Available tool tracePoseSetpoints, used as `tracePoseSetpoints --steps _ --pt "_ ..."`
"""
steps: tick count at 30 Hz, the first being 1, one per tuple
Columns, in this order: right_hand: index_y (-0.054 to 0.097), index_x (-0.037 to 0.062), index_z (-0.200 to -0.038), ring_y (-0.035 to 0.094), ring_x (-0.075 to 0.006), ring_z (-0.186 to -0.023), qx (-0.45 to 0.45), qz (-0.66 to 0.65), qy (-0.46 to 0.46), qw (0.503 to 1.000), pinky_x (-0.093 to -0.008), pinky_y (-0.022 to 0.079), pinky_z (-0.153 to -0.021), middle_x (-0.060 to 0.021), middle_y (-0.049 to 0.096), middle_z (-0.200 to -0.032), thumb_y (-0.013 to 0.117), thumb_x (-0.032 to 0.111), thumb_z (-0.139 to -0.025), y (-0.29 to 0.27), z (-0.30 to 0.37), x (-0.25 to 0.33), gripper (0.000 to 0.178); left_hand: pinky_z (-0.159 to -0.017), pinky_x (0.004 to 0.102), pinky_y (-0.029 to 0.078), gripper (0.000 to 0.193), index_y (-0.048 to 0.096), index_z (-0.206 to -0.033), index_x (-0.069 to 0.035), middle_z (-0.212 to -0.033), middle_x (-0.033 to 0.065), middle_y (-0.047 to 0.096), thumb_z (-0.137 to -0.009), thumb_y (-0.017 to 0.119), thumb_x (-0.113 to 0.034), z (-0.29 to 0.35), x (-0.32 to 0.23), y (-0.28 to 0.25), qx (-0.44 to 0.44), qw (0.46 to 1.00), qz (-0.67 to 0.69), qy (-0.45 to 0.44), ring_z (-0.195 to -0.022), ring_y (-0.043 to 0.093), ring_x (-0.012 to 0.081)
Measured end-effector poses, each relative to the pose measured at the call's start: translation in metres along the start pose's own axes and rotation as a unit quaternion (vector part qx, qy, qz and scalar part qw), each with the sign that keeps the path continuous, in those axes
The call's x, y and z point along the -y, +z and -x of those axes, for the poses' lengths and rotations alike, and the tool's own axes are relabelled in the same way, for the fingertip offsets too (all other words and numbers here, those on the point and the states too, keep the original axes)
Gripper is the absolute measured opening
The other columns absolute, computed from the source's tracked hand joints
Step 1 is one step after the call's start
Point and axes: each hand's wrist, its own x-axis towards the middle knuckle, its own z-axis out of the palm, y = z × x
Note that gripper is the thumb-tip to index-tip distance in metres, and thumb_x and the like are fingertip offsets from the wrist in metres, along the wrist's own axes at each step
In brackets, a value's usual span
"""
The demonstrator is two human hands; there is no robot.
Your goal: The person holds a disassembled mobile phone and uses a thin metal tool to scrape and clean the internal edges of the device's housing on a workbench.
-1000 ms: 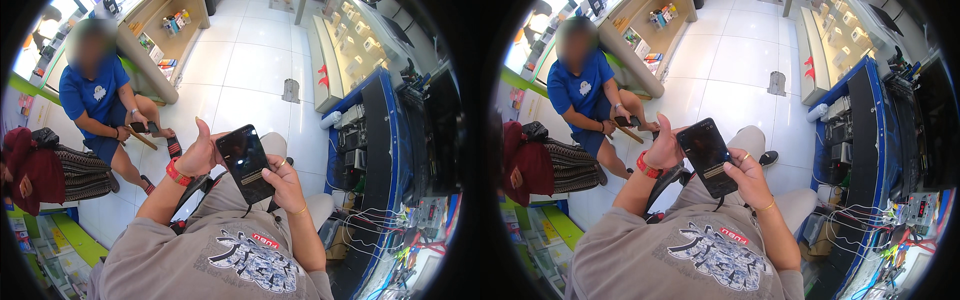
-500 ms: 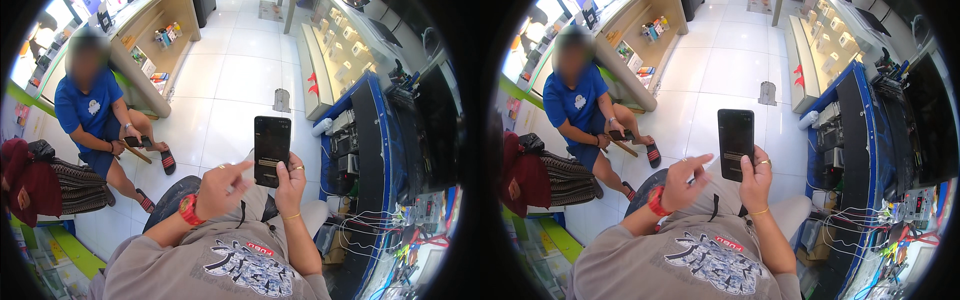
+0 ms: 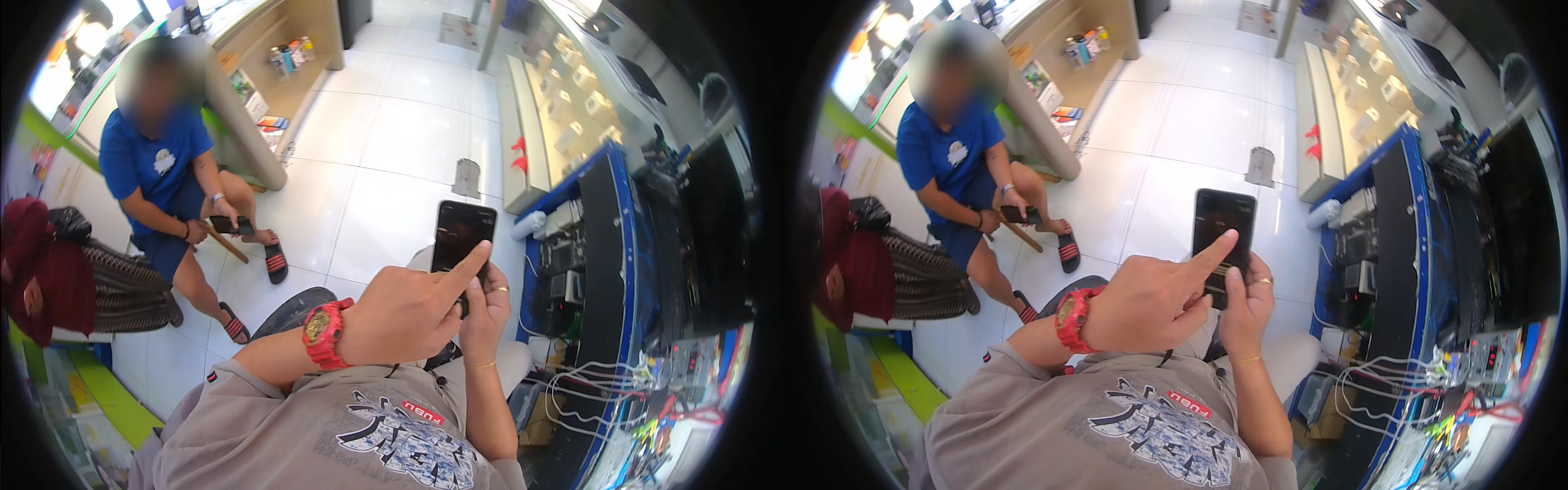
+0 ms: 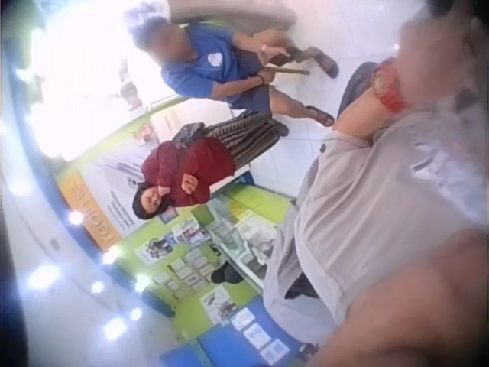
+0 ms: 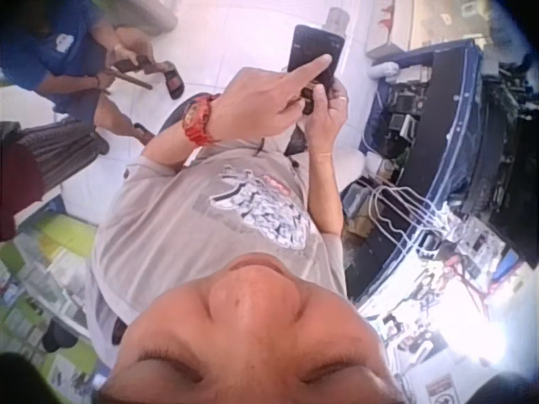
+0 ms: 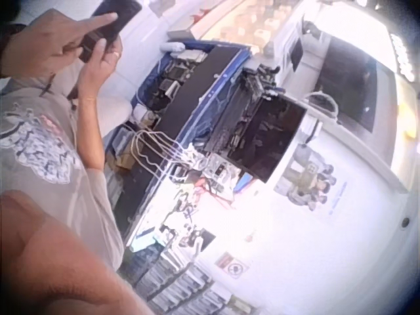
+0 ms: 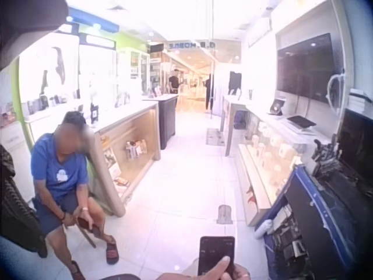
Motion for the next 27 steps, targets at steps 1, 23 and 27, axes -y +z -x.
tracePoseSetpoints --steps 1,23,27 --pt "0.049 -0.0089 -0.146 0.064 -0.0204 -0.125 0.000 -0.002 0.004 1.000 -0.0348 0.050 -0.109 -0.0181 0.064 -0.140 0.055 0.004 -0.109 -0.003 0.001 0.001 0.039 -0.057 0.0382 0.053 0.081 0.037 -0.165 0.000 -0.071 0.0075 0.066 -0.093 0.070 -0.014 0.003 0.003 0.000 -0.024 0.999 0.030 -0.025 -0.059 0.067 0.0254" --pt "0.043 -0.0037 -0.153 0.061 -0.0225 -0.129 0.054 -0.035 0.098 0.993 -0.0371 0.050 -0.112 -0.0156 0.060 -0.143 0.064 0.000 -0.100 0.021 0.017 -0.034 0.058 -0.108 0.0393 0.057 0.072 0.043 -0.162 -0.011 -0.146 0.0110 0.063 -0.116 0.017 -0.060 0.037 0.124 0.107 -0.031 0.534 0.818 -0.211 -0.128 0.067 0.0217" --pt "0.019 -0.0038 -0.167 0.050 -0.0261 -0.144 0.222 0.061 0.089 0.969 -0.0382 0.042 -0.121 -0.0158 0.044 -0.159 0.071 -0.010 -0.081 0.026 0.021 -0.014 0.100 -0.103 0.0387 0.060 0.071 0.047 -0.158 -0.012 -0.138 0.0098 0.067 -0.115 0.021 -0.062 0.039 0.133 0.099 -0.038 0.483 0.844 -0.231 -0.119 0.071 0.0205"
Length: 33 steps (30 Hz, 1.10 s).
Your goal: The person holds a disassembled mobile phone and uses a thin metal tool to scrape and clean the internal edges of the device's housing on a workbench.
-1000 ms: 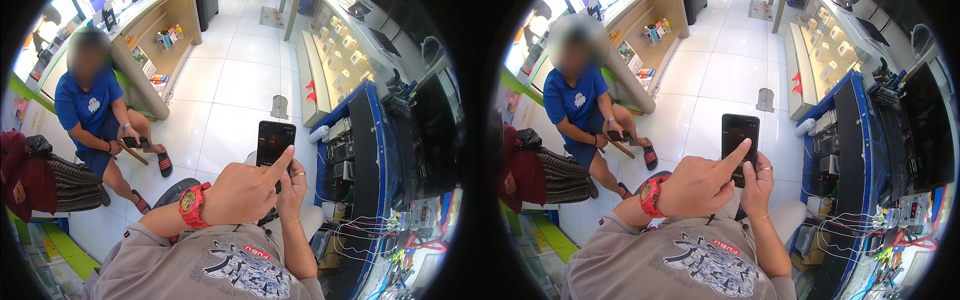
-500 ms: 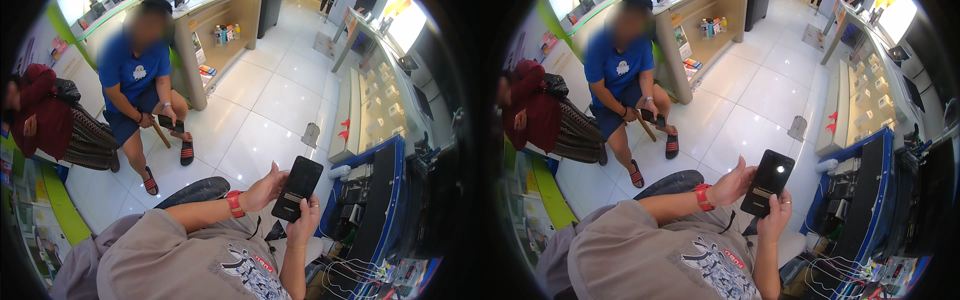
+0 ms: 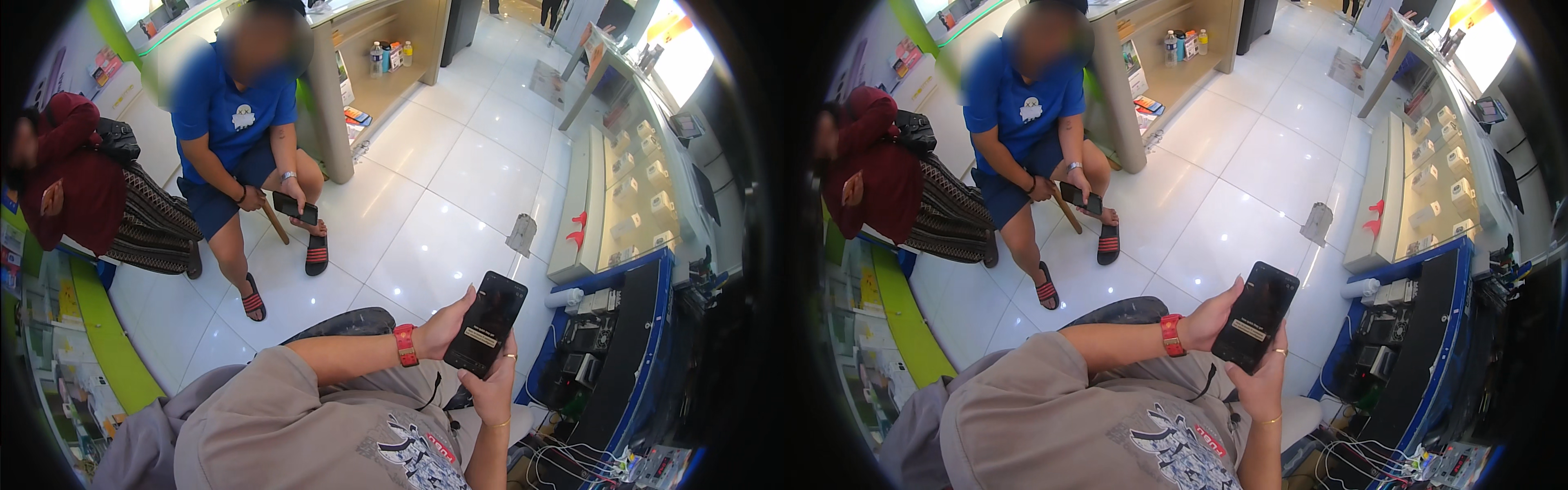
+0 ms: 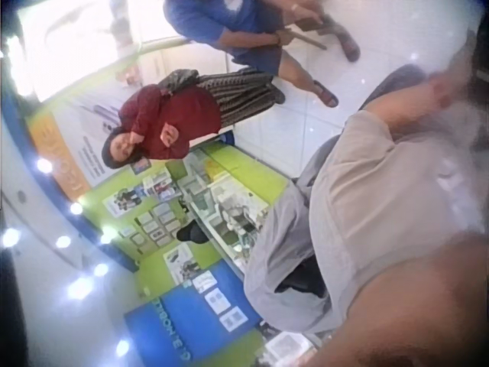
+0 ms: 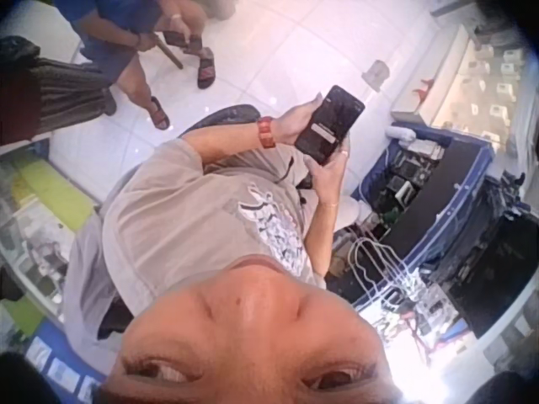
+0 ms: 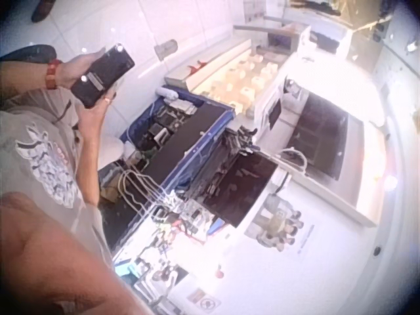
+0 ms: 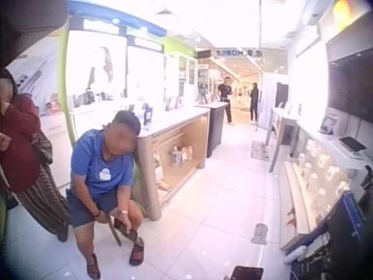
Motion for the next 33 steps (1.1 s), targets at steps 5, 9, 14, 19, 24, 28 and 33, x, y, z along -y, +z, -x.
tracePoseSetpoints --steps 5,9,14,19,24,28,33 --pt "0.015 -0.0041 -0.168 0.049 -0.0275 -0.145 -0.084 -0.038 0.025 0.995 -0.0410 0.041 -0.122 -0.0176 0.044 -0.158 0.068 -0.008 -0.086 -0.001 -0.006 -0.017 0.098 -0.101 0.0379 0.060 0.070 0.051 -0.154 -0.012 -0.136 0.0100 0.068 -0.115 0.021 -0.063 -0.001 0.001 -0.005 0.005 1.000 -0.025 0.009 -0.116 0.071 0.0203" --pt "0.017 -0.0045 -0.167 0.051 -0.0276 -0.142 -0.051 0.000 0.003 0.999 -0.0404 0.043 -0.120 -0.0184 0.047 -0.155 0.068 -0.009 -0.086 0.001 -0.006 -0.010 0.095 -0.101 0.0381 0.060 0.071 0.050 -0.156 -0.012 -0.136 0.0102 0.068 -0.115 0.021 -0.063 -0.001 0.000 -0.006 0.012 1.000 -0.025 0.012 -0.117 0.071 0.0194" --pt "0.021 -0.0037 -0.165 0.053 -0.0276 -0.141 -0.051 -0.006 0.002 0.999 -0.0401 0.047 -0.118 -0.0189 0.048 -0.154 0.072 -0.009 -0.082 0.005 -0.006 -0.013 0.097 -0.102 0.0382 0.060 0.073 0.048 -0.158 -0.011 -0.137 0.0103 0.068 -0.115 0.020 -0.063 0.002 -0.002 -0.004 -0.010 0.999 -0.030 0.012 -0.118 0.071 0.0189" --pt "0.022 -0.0034 -0.165 0.052 -0.0286 -0.143 -0.065 -0.022 0.000 0.998 -0.0408 0.046 -0.118 -0.0192 0.047 -0.155 0.075 -0.006 -0.081 0.001 -0.001 -0.015 0.099 -0.115 0.0409 0.054 0.073 0.041 -0.163 -0.009 -0.151 0.0116 0.061 -0.117 0.014 -0.057 -0.007 0.006 -0.015 0.031 0.999 -0.037 -0.001 -0.133 0.065 0.0227" --pt "0.023 -0.0047 -0.166 0.046 -0.0286 -0.149 -0.068 -0.029 -0.036 0.997 -0.0419 0.037 -0.125 -0.0197 0.044 -0.162 0.071 0.005 -0.096 -0.010 0.000 -0.031 0.085 -0.113 0.0400 0.054 0.077 0.046 -0.159 -0.005 -0.148 0.0131 0.062 -0.116 0.016 -0.061 -0.005 0.004 -0.003 -0.014 0.997 -0.074 -0.009 -0.132 0.065 0.0238" --pt "0.041 -0.0041 -0.160 0.052 -0.0203 -0.144 -0.146 -0.247 -0.013 0.958 -0.0357 0.039 -0.122 -0.0128 0.054 -0.157 0.041 0.021 -0.120 -0.017 0.014 -0.040 0.048 -0.113 0.0391 0.053 0.078 0.048 -0.157 -0.002 -0.148 0.0139 0.063 -0.116 0.016 -0.061 -0.001 0.011 0.007 0.008 0.992 -0.124 -0.018 -0.132 0.065 0.0235" --pt "0.049 -0.0017 -0.154 0.061 -0.0143 -0.131 -0.226 -0.273 -0.021 0.935 -0.0314 0.049 -0.112 -0.0094 0.064 -0.144 0.045 0.020 -0.119 -0.030 0.042 -0.036 0.041 -0.112 0.0380 0.054 0.078 0.048 -0.155 -0.001 -0.146 0.0143 0.064 -0.116 0.018 -0.060 -0.008 0.041 0.031 0.018 0.980 -0.187 -0.059 -0.131 0.066 0.0223"
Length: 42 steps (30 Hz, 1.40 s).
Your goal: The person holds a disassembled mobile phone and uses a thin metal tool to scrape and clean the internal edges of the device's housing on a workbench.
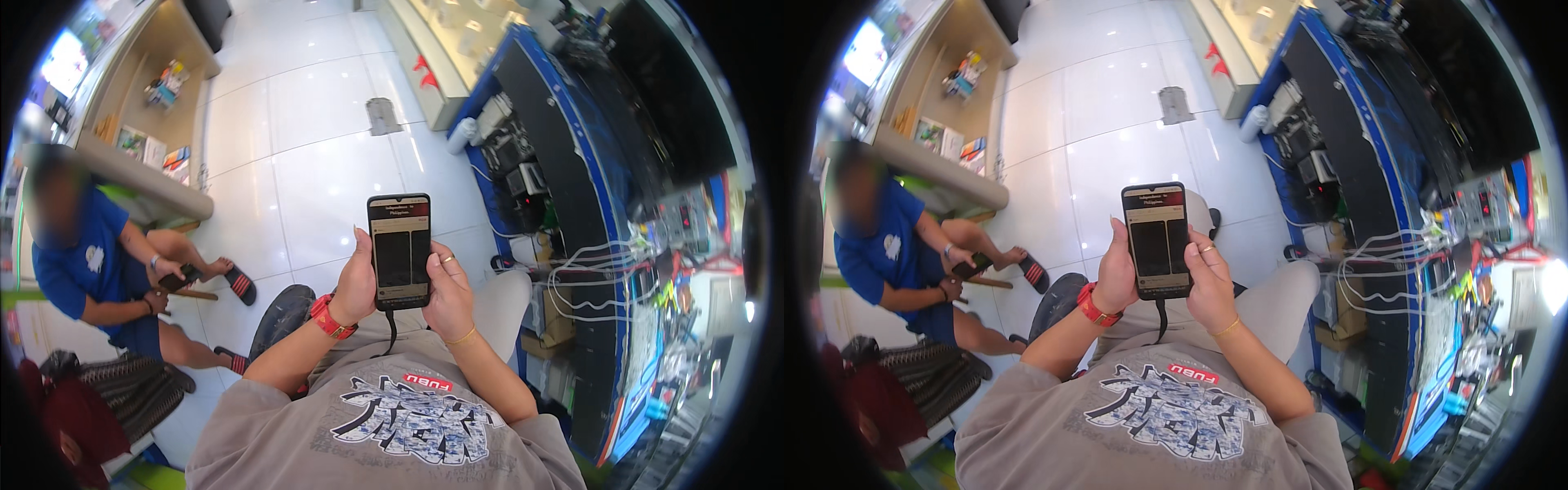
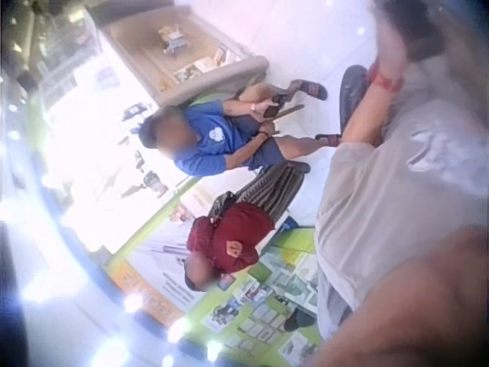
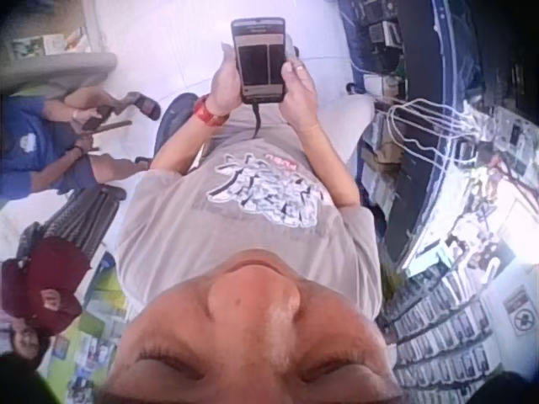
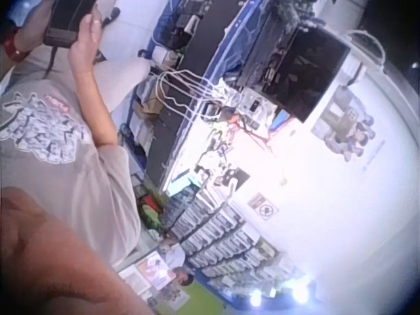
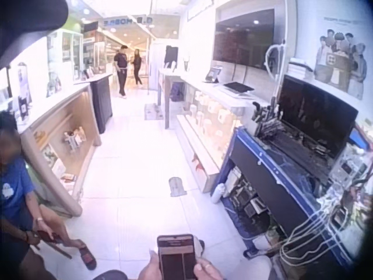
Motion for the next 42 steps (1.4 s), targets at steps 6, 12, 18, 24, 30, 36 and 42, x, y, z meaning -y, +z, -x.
tracePoseSetpoints --steps 6,12,18,24,30,36,42 --pt "0.050 -0.0010 -0.143 0.064 -0.0131 -0.119 -0.100 0.039 -0.143 0.984 -0.0287 0.052 -0.104 -0.0124 0.068 -0.131 0.051 0.011 -0.115 -0.017 0.031 0.027 0.030 -0.109 0.0377 0.056 0.076 0.050 -0.154 -0.001 -0.145 0.0148 0.064 -0.116 0.019 -0.060 -0.020 0.031 0.043 0.036 0.998 0.023 -0.056 -0.128 0.067 0.0226" --pt "0.052 0.0020 -0.130 0.066 -0.0127 -0.112 -0.222 0.052 -0.257 0.939 -0.0287 0.053 -0.100 -0.0131 0.069 -0.127 0.059 0.002 -0.110 -0.046 0.073 0.047 0.021 -0.107 0.0413 0.058 0.081 0.050 -0.152 -0.002 -0.140 0.0176 0.067 -0.115 0.013 -0.063 -0.035 0.078 0.093 0.075 0.991 -0.007 -0.115 -0.124 0.070 0.0270" --pt "0.050 0.0015 -0.132 0.064 -0.0141 -0.123 -0.259 -0.005 -0.306 0.916 -0.0300 0.051 -0.106 -0.0154 0.066 -0.138 0.057 0.000 -0.110 -0.076 0.127 0.055 0.023 -0.107 0.0427 0.057 0.084 0.051 -0.152 0.000 -0.138 0.0195 0.068 -0.114 0.016 -0.067 -0.042 0.119 0.134 0.159 0.967 0.003 -0.197 -0.123 0.070 0.0286" --pt "0.052 0.0016 -0.133 0.062 -0.0139 -0.128 -0.339 0.002 -0.354 0.871 -0.0297 0.049 -0.109 -0.0159 0.062 -0.147 0.058 0.000 -0.110 -0.095 0.168 0.058 0.024 -0.109 0.0439 0.057 0.085 0.052 -0.151 0.001 -0.138 0.0207 0.069 -0.114 0.016 -0.067 -0.035 0.154 0.175 0.188 0.946 -0.097 -0.244 -0.124 0.070 0.0301" --pt "0.053 0.0016 -0.135 0.061 -0.0114 -0.128 -0.394 -0.017 -0.365 0.843 -0.0271 0.048 -0.107 -0.0146 0.061 -0.149 0.059 0.000 -0.110 -0.119 0.198 0.062 0.026 -0.111 0.0442 0.056 0.086 0.051 -0.151 0.002 -0.140 0.0212 0.068 -0.113 0.017 -0.068 -0.034 0.190 0.203 0.237 0.922 -0.136 -0.276 -0.126 0.069 0.0308" --pt "0.049 0.0021 -0.140 0.061 -0.0120 -0.126 -0.440 -0.007 -0.376 0.815 -0.0267 0.048 -0.105 -0.0132 0.061 -0.147 0.060 0.001 -0.109 -0.145 0.225 0.069 0.033 -0.111 0.0432 0.056 0.087 0.051 -0.152 0.002 -0.141 0.0209 0.067 -0.113 0.016 -0.068 -0.042 0.226 0.223 0.271 0.894 -0.127 -0.334 -0.126 0.069 0.0302" --pt "0.041 -0.0019 -0.152 0.061 -0.0161 -0.129 -0.435 -0.056 -0.369 0.819 -0.0315 0.050 -0.110 -0.0150 0.062 -0.144 0.063 0.002 -0.107 -0.166 0.254 0.106 0.051 -0.105 0.0399 0.058 0.081 0.054 -0.147 0.002 -0.135 0.0174 0.069 -0.115 0.018 -0.063 -0.048 0.269 0.257 0.302 0.870 -0.097 -0.378 -0.122 0.071 0.0264"
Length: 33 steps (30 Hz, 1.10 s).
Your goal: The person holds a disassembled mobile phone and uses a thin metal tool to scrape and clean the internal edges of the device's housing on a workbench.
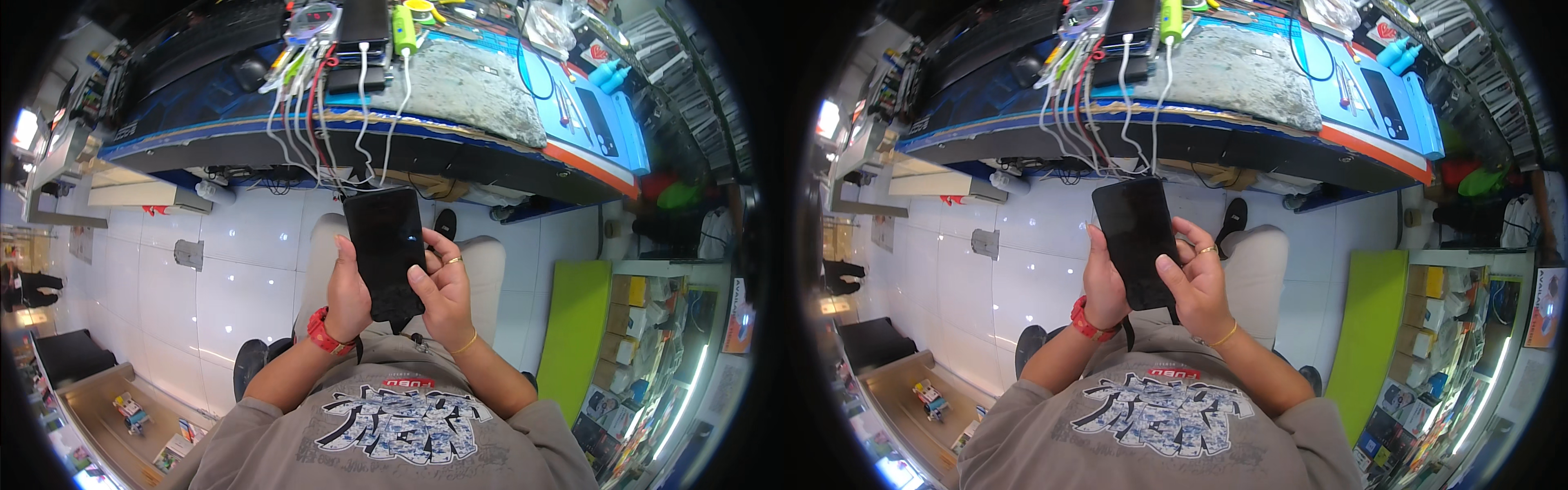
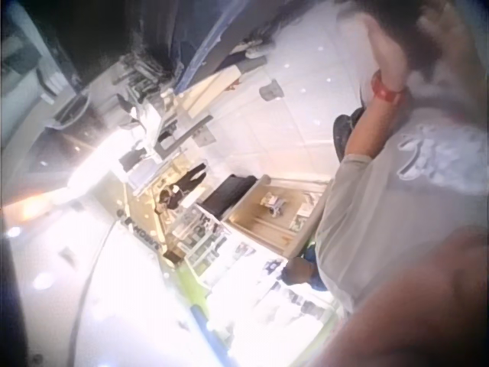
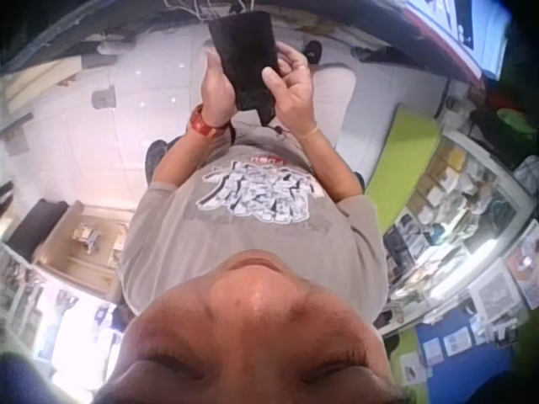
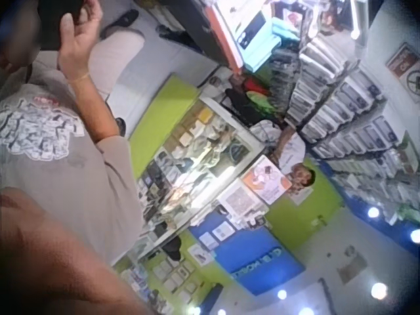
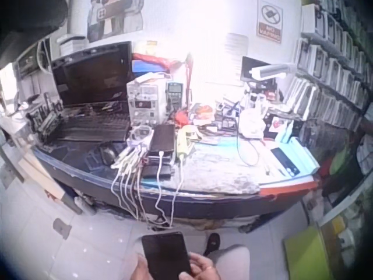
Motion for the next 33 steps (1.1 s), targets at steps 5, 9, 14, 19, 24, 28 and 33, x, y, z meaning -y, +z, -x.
tracePoseSetpoints --steps 5,9,14,19,24,28,33 --pt "0.048 -0.0063 -0.147 0.062 -0.0163 -0.129 -0.024 0.049 0.030 0.998 -0.0323 0.052 -0.109 -0.0152 0.065 -0.140 0.069 0.000 -0.103 -0.035 -0.038 0.017 0.049 -0.106 0.0406 0.057 0.079 0.054 -0.147 0.001 -0.137 0.0164 0.068 -0.116 0.016 -0.061 -0.049 0.019 0.016 -0.014 0.998 -0.068 -0.010 -0.123 0.070 0.0268" --pt "0.052 -0.0059 -0.143 0.065 -0.0172 -0.125 -0.025 0.062 0.061 0.996 -0.0322 0.054 -0.106 -0.0150 0.068 -0.137 0.074 -0.003 -0.099 -0.067 -0.074 0.044 0.049 -0.111 0.0404 0.053 0.079 0.055 -0.146 0.003 -0.140 0.0165 0.067 -0.116 0.019 -0.061 -0.085 0.026 0.037 -0.020 0.996 -0.087 0.007 -0.128 0.067 0.0260" --pt "0.069 -0.0004 -0.122 0.078 -0.0216 -0.095 0.007 0.485 -0.254 0.837 -0.0313 0.061 -0.082 -0.0128 0.079 -0.107 0.076 -0.012 -0.090 -0.078 -0.116 0.128 0.034 -0.114 0.0423 0.048 0.072 0.057 -0.140 0.003 -0.142 0.0177 0.067 -0.117 0.027 -0.058 -0.108 0.024 0.044 -0.006 0.971 -0.234 0.044 -0.130 0.064 0.0269" --pt "0.073 0.0044 -0.119 0.078 -0.0334 -0.103 0.027 0.695 -0.482 0.534 -0.0406 0.063 -0.079 -0.0150 0.079 -0.114 0.072 0.006 -0.086 -0.091 -0.186 0.160 0.033 -0.110 0.0417 0.050 0.051 0.064 -0.131 0.002 -0.134 0.0175 0.071 -0.116 0.046 -0.043 -0.118 -0.007 0.054 0.035 0.890 -0.449 0.072 -0.124 0.068 0.0291" --pt "0.072 0.0049 -0.110 0.076 -0.0339 -0.106 0.050 0.734 -0.500 0.457 -0.0408 0.063 -0.084 -0.0128 0.078 -0.114 0.070 0.013 -0.087 -0.113 -0.229 0.140 0.025 -0.105 0.0411 0.052 0.028 0.069 -0.124 0.002 -0.126 0.0178 0.073 -0.106 0.068 -0.020 -0.135 -0.028 0.044 0.124 0.766 -0.578 0.250 -0.119 0.069 0.0290" --pt "0.073 0.0037 -0.115 0.077 -0.0339 -0.105 0.046 0.725 -0.480 0.492 -0.0419 0.064 -0.083 -0.0138 0.079 -0.115 0.070 0.011 -0.087 -0.113 -0.219 0.135 0.029 -0.100 0.0400 0.056 0.030 0.070 -0.121 0.002 -0.115 0.0169 0.074 -0.099 0.078 -0.016 -0.144 -0.035 0.056 0.075 0.799 -0.553 0.227 -0.108 0.073 0.0314" --pt "0.074 0.0008 -0.118 0.080 -0.0326 -0.092 0.024 0.574 -0.423 0.701 -0.0396 0.065 -0.076 -0.0162 0.081 -0.110 0.074 -0.002 -0.085 -0.061 -0.175 0.132 0.033 -0.124 0.0528 0.035 0.103 0.013 -0.165 0.000 -0.163 0.0223 0.036 -0.097 0.083 -0.032 -0.155 -0.003 0.067 0.072 0.921 -0.329 0.196 -0.147 0.045 0.0318"
